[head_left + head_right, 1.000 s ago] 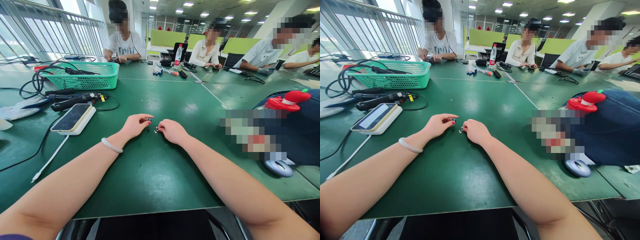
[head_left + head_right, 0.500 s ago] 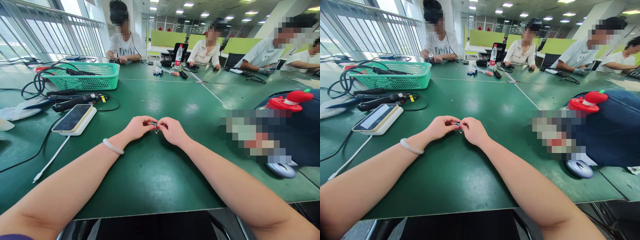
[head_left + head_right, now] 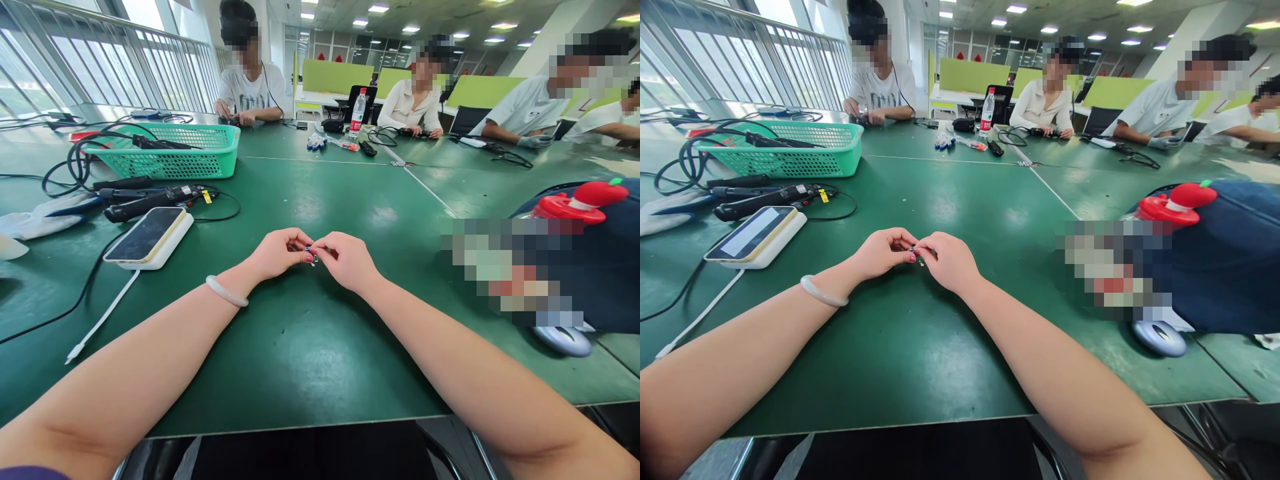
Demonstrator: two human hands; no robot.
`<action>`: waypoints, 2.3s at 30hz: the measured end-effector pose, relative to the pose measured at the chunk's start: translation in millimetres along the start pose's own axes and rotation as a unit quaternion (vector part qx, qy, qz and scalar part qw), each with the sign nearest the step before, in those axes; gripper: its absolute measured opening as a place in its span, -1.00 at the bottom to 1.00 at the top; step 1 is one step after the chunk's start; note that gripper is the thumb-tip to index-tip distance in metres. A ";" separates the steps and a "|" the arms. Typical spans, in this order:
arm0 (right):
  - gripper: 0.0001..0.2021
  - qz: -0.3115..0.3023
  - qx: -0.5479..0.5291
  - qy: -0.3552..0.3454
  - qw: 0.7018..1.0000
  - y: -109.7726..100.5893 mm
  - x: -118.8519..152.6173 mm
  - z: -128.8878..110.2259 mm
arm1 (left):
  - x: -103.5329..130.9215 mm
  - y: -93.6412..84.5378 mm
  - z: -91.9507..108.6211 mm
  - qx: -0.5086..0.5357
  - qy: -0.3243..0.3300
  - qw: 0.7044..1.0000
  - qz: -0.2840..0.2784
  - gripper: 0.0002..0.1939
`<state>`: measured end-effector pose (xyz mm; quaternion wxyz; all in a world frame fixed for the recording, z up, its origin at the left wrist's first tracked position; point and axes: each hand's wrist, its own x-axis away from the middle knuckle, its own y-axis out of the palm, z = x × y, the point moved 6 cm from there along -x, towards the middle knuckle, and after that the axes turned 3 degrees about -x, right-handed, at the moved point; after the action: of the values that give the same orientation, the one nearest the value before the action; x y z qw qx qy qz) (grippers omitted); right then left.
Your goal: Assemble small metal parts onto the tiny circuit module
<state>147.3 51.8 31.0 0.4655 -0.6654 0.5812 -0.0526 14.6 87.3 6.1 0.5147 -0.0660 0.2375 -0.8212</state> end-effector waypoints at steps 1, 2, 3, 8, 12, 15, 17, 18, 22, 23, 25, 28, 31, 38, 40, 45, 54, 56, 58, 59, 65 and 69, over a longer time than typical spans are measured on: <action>-0.82 0.002 0.003 0.003 1.000 -1.6 -0.3 1.5 | -0.4 -1.3 -0.7 -0.015 -0.001 1.000 0.006 -0.73; -0.81 0.002 0.007 0.012 1.000 -2.8 -0.7 3.8 | -0.8 -2.9 -1.5 -0.035 -0.002 0.999 0.015 -0.72; -0.81 -0.001 0.014 0.024 1.000 -3.4 -1.1 6.8 | -1.1 -4.8 -2.4 -0.059 -0.005 0.998 0.025 -0.71; -0.87 -0.089 0.076 0.065 0.991 9.5 -0.8 18.8 | -0.6 -13.4 -6.2 -0.157 -0.023 0.985 0.064 -0.67; -0.87 -0.139 0.130 0.065 0.980 22.4 1.3 19.3 | 0.2 -16.0 -9.4 -0.191 -0.041 0.979 0.065 -0.68; -0.85 -0.148 0.178 0.045 0.972 26.9 1.7 16.2 | -0.5 -16.2 -11.8 -0.219 -0.048 0.973 0.061 -0.67; -0.83 -0.152 0.207 0.027 0.966 28.6 1.7 14.3 | -1.7 -14.2 -13.0 -0.228 -0.045 0.972 0.044 -0.68; -0.81 -0.154 0.220 0.017 0.963 29.2 1.6 13.9 | -2.4 -12.7 -13.2 -0.231 -0.040 0.972 0.032 -0.69; -0.79 -0.161 0.265 -0.009 0.951 30.4 1.6 15.3 | -4.4 -7.9 -9.8 -0.266 -0.004 0.964 0.002 -0.69; -0.79 -0.163 0.272 -0.012 0.948 30.6 1.6 16.3 | -4.7 -7.2 -8.8 -0.279 0.004 0.960 -0.001 -0.68; -0.80 -0.165 0.278 -0.015 0.946 30.5 1.8 18.2 | -5.1 -6.5 -7.9 -0.299 0.010 0.954 -0.006 -0.67; -0.81 -0.166 0.281 -0.019 0.945 29.7 2.3 20.1 | -5.3 -5.8 -6.8 -0.316 0.022 0.949 -0.012 -0.64; -0.82 -0.157 0.278 -0.025 0.947 27.5 2.3 18.8 | -4.6 -5.0 -4.8 -0.340 0.036 0.940 -0.016 -0.64; -0.73 -0.111 0.284 -0.066 0.950 25.0 0.5 6.5 | -0.5 2.7 6.1 -0.415 0.115 0.902 -0.030 -0.70; -0.73 -0.118 0.295 -0.078 0.945 27.5 1.0 5.6 | 0.2 5.1 8.1 -0.417 0.130 0.899 -0.036 -0.73; -0.73 -0.125 0.307 -0.084 0.940 29.8 1.9 6.8 | 0.7 6.9 9.7 -0.404 0.137 0.903 -0.045 -0.77; -0.79 -0.089 0.237 0.007 0.967 15.0 -1.4 14.7 | -1.4 -2.0 4.0 -0.369 0.074 0.926 -0.008 -0.69; -0.82 -0.101 0.236 0.041 0.966 15.3 -1.2 22.1 | -1.8 -6.4 1.9 -0.356 0.045 0.933 0.013 -0.68; -0.84 -0.113 0.232 0.063 0.964 17.1 -1.0 27.6 | -2.1 -9.0 0.2 -0.349 0.026 0.937 0.023 -0.68; -0.84 -0.119 0.231 0.067 0.963 18.5 -1.1 29.1 | -2.3 -9.2 -0.4 -0.350 0.023 0.936 0.021 -0.69; -0.82 -0.135 0.237 0.055 0.960 23.6 -2.5 29.7 | -3.0 -5.8 -1.2 -0.387 0.035 0.921 -0.008 -0.66; -0.80 -0.143 0.247 0.050 0.957 22.8 -1.6 31.8 | -2.6 -4.0 -0.3 -0.391 0.041 0.919 -0.015 -0.66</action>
<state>149.7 73.3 -1.6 0.5735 -0.6024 0.4710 -0.2940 12.4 91.2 8.0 0.4258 -0.2321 0.5595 -0.6722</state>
